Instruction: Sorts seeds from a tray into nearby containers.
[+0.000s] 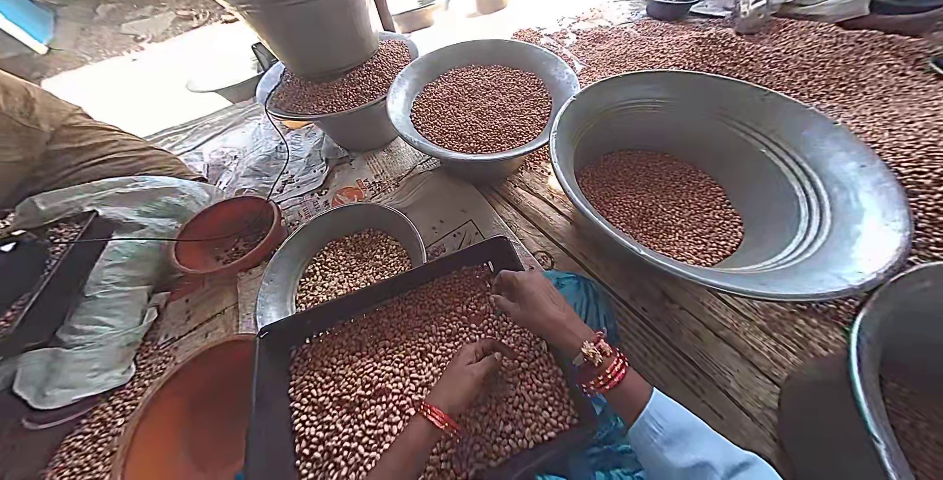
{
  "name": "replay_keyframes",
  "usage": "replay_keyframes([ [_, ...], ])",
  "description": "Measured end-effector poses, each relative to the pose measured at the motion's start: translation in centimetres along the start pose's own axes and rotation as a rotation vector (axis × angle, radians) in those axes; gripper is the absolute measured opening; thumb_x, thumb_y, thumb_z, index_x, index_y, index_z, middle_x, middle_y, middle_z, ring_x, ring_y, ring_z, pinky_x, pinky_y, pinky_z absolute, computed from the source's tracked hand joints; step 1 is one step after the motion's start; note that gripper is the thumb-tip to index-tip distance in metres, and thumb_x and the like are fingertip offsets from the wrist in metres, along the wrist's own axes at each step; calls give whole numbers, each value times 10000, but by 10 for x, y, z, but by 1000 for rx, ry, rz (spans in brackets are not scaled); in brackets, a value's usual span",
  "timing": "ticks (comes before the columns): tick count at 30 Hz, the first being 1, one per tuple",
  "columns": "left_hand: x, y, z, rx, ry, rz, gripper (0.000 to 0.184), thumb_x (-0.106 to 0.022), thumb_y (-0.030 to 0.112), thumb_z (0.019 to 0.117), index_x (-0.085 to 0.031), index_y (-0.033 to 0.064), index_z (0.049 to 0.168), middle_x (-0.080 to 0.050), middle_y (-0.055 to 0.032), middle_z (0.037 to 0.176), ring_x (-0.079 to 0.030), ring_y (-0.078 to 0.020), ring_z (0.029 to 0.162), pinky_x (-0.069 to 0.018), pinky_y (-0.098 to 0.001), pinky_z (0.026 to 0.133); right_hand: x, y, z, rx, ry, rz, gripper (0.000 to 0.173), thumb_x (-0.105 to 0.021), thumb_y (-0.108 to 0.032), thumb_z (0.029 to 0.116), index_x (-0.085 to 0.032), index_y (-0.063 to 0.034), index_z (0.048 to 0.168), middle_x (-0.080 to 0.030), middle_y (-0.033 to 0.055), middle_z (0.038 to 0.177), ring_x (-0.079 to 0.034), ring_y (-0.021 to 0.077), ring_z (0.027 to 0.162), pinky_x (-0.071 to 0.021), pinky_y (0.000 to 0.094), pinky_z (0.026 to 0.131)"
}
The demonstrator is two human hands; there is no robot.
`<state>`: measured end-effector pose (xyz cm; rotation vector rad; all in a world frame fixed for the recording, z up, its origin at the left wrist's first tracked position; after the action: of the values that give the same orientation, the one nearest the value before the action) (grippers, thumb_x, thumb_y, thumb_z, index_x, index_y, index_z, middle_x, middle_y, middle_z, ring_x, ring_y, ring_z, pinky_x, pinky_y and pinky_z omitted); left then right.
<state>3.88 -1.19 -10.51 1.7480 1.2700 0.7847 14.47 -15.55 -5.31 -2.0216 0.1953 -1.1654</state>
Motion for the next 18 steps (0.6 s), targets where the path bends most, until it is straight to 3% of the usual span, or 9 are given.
replay_keyframes([
  [1,4,-5,4,41,15,-18,288,-418,100,1080,-652,37,1234,-604,49,809,-453,-5,589,-383,-203,549,-4,-4,-2,-18,-46,-141,269,-581,-225,1030,-702,-27,1166,-720,185,1063,-687,342,1037,-514,536,914],
  [4,43,-9,7,51,302,-210,325,-360,45,1092,-614,-32,1279,-435,67,606,-367,-21,463,-330,-182,447,-17,-11,-10,-10,-98,-428,249,-481,-107,1050,-672,52,1070,-693,264,1066,-682,437,1037,-518,569,839],
  [6,76,-9,-2,21,546,-256,278,-383,33,1090,-609,-51,1229,-422,69,583,-375,-14,448,-329,-165,436,-23,-11,-15,13,-84,-497,235,-460,-21,1033,-664,94,1033,-686,286,1041,-681,454,1016,-522,556,820],
  [9,115,-15,-27,-21,811,-1,234,-497,23,1056,-575,-62,1259,-528,-22,754,-436,-43,540,-383,-203,515,-31,-11,-18,43,-46,-535,212,-475,44,1003,-674,108,1034,-694,289,1029,-686,450,1015,-530,534,830],
  [11,120,-18,-42,-61,825,224,258,-550,26,1018,-612,-34,1262,-603,-48,826,-486,-66,618,-415,-250,599,-34,-10,-18,47,-40,-527,221,-466,42,1011,-673,107,1055,-694,292,1030,-682,454,1028,-525,538,853],
  [13,107,-17,-54,-87,716,379,220,-582,56,987,-688,24,1176,-691,-30,896,-578,-68,706,-480,-274,694,-36,-10,-18,48,-40,-528,230,-459,35,1015,-674,102,1062,-696,290,1023,-683,453,1023,-524,540,855],
  [16,74,-17,-58,-65,543,581,193,-609,104,979,-747,72,1110,-676,-39,797,-554,-119,634,-480,-343,656,-37,-11,-18,33,-66,-552,235,-455,41,1014,-666,101,1099,-696,287,1034,-683,448,1031,-522,536,869],
  [18,53,-14,-53,-93,501,755,207,-615,104,974,-772,78,1107,-723,-107,841,-640,-238,684,-535,-450,705,-39,-12,-17,10,-101,-565,245,-446,32,1020,-642,109,1146,-687,289,1062,-670,445,1061,-509,532,904],
])
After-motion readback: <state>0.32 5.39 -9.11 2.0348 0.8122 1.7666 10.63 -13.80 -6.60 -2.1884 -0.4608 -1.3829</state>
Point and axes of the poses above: each hand's wrist, its own z-axis towards the middle knuckle, its own x-axis out of the back of the hand, y = z × x, the point moved 3 cm from there along z, towards the middle knuckle
